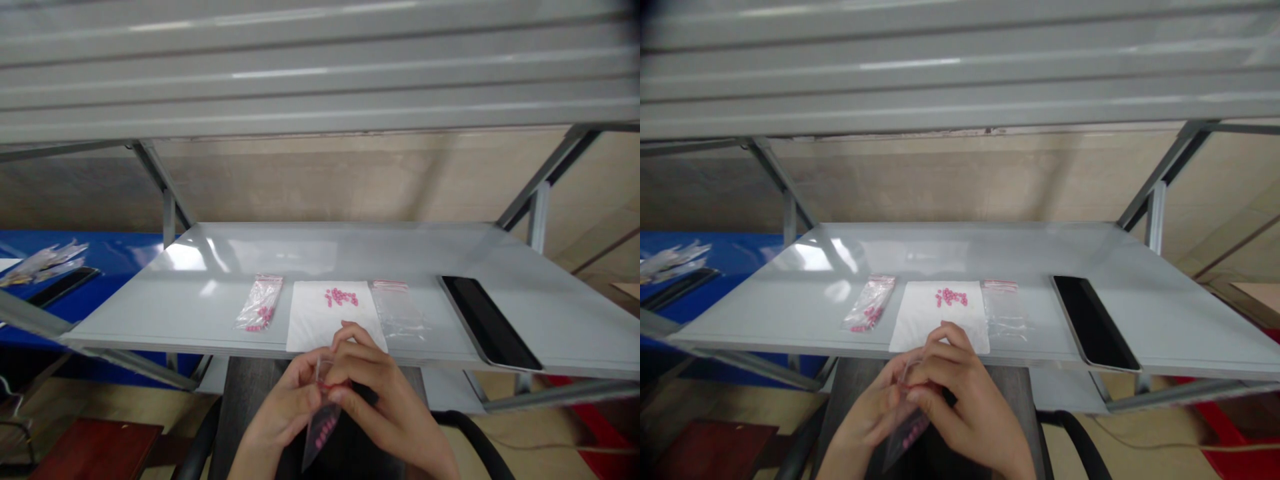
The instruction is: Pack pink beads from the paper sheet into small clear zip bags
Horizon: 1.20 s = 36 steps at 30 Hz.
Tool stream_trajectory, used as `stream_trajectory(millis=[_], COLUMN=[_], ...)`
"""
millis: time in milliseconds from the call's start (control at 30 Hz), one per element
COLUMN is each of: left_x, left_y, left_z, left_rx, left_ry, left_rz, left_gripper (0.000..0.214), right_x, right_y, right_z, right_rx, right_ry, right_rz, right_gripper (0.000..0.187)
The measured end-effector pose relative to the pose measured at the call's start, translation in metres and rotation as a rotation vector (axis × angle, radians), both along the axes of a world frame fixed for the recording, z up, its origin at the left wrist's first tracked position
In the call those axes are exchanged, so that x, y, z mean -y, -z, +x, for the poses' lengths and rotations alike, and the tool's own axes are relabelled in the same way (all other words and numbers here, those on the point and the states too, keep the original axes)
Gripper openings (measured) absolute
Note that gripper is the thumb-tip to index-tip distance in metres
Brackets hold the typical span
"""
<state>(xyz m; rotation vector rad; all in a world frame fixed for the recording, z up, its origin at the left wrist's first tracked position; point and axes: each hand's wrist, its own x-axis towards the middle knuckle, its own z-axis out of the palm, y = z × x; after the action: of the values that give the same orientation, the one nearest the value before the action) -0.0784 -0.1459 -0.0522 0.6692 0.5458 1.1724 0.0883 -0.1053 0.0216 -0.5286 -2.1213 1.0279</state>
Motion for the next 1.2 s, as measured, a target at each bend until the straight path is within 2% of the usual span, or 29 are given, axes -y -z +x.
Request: stream_trajectory(millis=[133, 200, 267, 367, 467, 567, 667, 733, 900, 1033, 1200], left_x=[-0.002, -0.002, -0.001, -0.002, -0.012, -0.032, -0.059, -0.077, -0.111, -0.122, -0.128], left_y=[-0.005, -0.008, -0.013, -0.026, -0.046, -0.068, -0.082, -0.086, -0.086, -0.082, -0.078], left_z=[0.001, 0.001, -0.002, -0.014, -0.032, -0.050, -0.059, -0.062, -0.059, -0.055, -0.052], left_rx=[-0.021, -0.035, -0.071, -0.224, -0.530, -0.987, -1.437, -1.639, -1.847, -1.973, -2.044], left_ry=[-0.009, -0.024, -0.046, -0.111, -0.251, -0.370, -0.448, -0.435, -0.279, -0.174, -0.106], left_rz=[-0.011, -0.003, 0.018, 0.129, 0.350, 0.573, 0.748, 0.830, 0.869, 0.868, 0.872], left_gripper=[0.058, 0.056, 0.057, 0.055, 0.049, 0.041, 0.038, 0.035, 0.036, 0.037, 0.039], right_x=[0.001, 0.002, 0.003, 0.003, 0.001, -0.002, -0.004, -0.006, -0.012, -0.013, -0.014], right_y=[0.001, 0.002, 0.004, 0.008, 0.009, 0.009, 0.015, 0.021, 0.033, 0.035, 0.035], right_z=[-0.001, 0.000, 0.003, 0.009, 0.012, 0.007, -0.005, -0.013, -0.022, -0.020, -0.018], right_rx=[-0.047, -0.084, -0.129, -0.238, -0.274, -0.112, 0.046, 0.096, 0.174, 0.191, 0.208], right_ry=[0.006, 0.021, 0.065, 0.185, 0.243, 0.209, 0.222, 0.262, 0.322, 0.335, 0.338], right_rz=[-0.010, -0.014, -0.016, -0.017, -0.038, -0.069, -0.040, 0.005, 0.072, 0.077, 0.062], right_gripper=[0.017, 0.011, 0.004, 0.010, 0.016, 0.014, 0.011, 0.011, 0.011, 0.013, 0.012])
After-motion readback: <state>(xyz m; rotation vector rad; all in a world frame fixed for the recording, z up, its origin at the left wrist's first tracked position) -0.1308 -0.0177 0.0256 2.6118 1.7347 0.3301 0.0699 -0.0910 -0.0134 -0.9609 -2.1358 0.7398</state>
